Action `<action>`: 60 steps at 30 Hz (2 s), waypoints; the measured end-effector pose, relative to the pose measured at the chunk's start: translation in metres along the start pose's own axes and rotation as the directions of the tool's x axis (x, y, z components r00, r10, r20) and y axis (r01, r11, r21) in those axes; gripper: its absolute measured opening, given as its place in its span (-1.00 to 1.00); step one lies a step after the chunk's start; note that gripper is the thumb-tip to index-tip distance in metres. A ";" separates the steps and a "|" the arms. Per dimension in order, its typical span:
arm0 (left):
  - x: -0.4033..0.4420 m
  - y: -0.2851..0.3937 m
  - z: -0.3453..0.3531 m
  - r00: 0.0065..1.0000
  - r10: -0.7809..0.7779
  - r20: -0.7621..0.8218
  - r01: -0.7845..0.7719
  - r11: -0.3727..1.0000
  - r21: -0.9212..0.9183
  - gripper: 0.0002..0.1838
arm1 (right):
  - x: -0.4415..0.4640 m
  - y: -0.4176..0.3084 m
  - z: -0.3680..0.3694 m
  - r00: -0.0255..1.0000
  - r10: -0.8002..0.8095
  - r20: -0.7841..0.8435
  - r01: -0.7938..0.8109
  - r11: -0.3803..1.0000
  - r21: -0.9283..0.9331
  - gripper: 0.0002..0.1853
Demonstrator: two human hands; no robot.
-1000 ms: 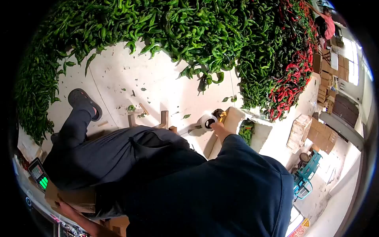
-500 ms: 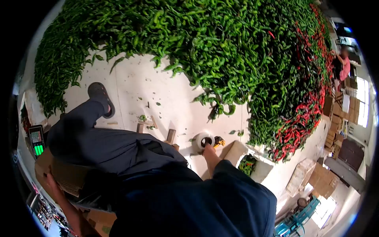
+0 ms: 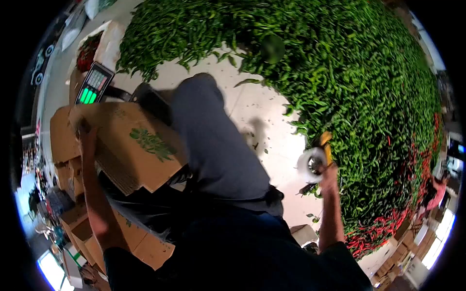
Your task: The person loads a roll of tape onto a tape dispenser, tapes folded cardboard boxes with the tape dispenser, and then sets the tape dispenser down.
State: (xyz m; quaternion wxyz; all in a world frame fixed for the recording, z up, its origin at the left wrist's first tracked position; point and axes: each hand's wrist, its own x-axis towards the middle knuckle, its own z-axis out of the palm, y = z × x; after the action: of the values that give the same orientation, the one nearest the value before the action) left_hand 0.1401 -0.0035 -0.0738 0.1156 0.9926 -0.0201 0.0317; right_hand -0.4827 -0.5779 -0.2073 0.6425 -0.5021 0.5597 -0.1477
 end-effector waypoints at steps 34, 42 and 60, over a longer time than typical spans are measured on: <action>-0.054 0.020 -0.017 0.980 -0.043 -0.192 0.063 0.993 0.102 -0.19 | 0.023 -0.060 0.567 0.171 0.544 0.822 -0.241 0.831 -0.500 -0.45; -0.056 0.033 -0.019 0.942 0.104 -0.318 0.001 0.950 0.312 -0.25 | -0.027 -0.126 0.542 0.130 0.342 0.931 -0.332 0.900 -0.284 -0.48; -0.167 0.143 -0.055 0.820 0.523 0.233 0.324 -0.087 -0.942 0.16 | -0.124 -0.187 0.487 0.357 -0.118 0.927 -0.225 0.952 0.208 -0.66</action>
State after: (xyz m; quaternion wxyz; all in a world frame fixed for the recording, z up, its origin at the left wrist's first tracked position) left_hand -0.0360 -0.1246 0.0010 0.7896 0.5289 -0.1498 -0.2727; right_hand -0.0315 -0.3355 -0.0490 0.9179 -0.3745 0.0838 0.1011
